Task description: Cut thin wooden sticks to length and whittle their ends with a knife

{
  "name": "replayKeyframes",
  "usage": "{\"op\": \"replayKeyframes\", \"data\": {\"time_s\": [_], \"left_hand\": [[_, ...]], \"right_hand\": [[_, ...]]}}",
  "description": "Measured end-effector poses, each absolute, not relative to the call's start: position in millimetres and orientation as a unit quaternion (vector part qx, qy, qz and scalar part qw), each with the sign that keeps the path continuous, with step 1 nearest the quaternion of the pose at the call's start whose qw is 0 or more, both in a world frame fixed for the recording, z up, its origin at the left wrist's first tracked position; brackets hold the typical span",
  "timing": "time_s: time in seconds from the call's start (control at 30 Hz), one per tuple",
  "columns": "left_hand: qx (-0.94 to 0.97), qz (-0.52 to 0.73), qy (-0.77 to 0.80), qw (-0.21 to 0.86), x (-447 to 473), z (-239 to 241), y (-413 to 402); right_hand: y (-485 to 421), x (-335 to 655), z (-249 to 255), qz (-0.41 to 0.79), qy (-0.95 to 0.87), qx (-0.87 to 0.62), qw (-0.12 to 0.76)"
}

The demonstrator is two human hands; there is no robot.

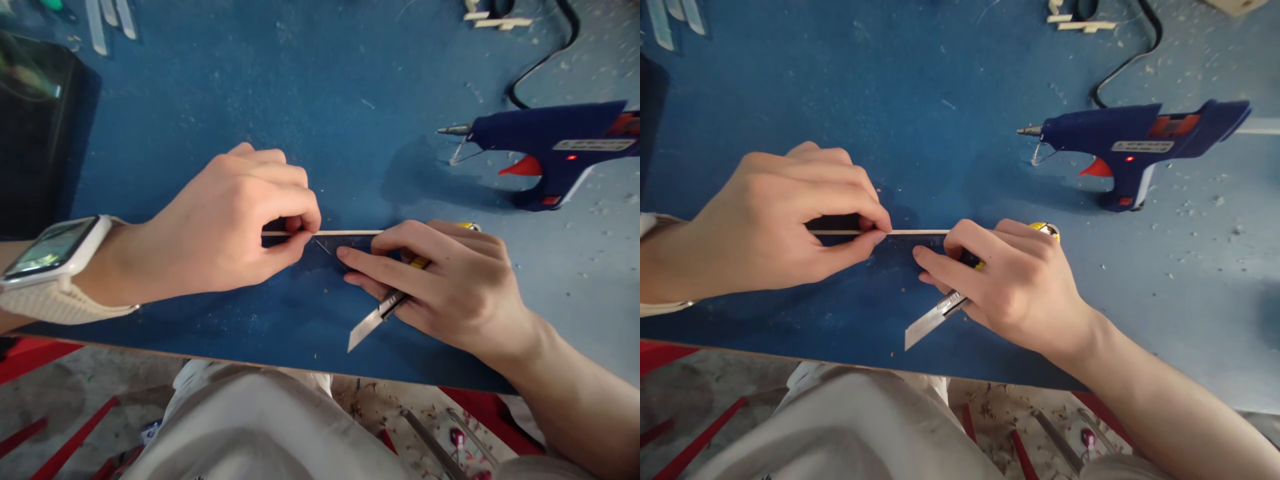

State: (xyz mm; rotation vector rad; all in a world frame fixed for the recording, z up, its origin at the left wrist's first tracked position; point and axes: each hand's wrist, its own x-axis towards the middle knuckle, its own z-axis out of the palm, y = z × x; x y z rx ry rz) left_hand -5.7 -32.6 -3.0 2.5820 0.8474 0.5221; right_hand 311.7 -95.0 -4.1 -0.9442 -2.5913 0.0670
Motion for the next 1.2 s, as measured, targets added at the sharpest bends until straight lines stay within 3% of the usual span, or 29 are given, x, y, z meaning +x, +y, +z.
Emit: {"op": "replayKeyframes", "data": {"time_s": [1.2], "left_hand": [[0.916,0.180,0.303,0.190,-8.3,-1.2,-32.3]], "right_hand": [[-96.3,311.8,-6.8,0.033,-0.917,-0.350,0.188]]}}
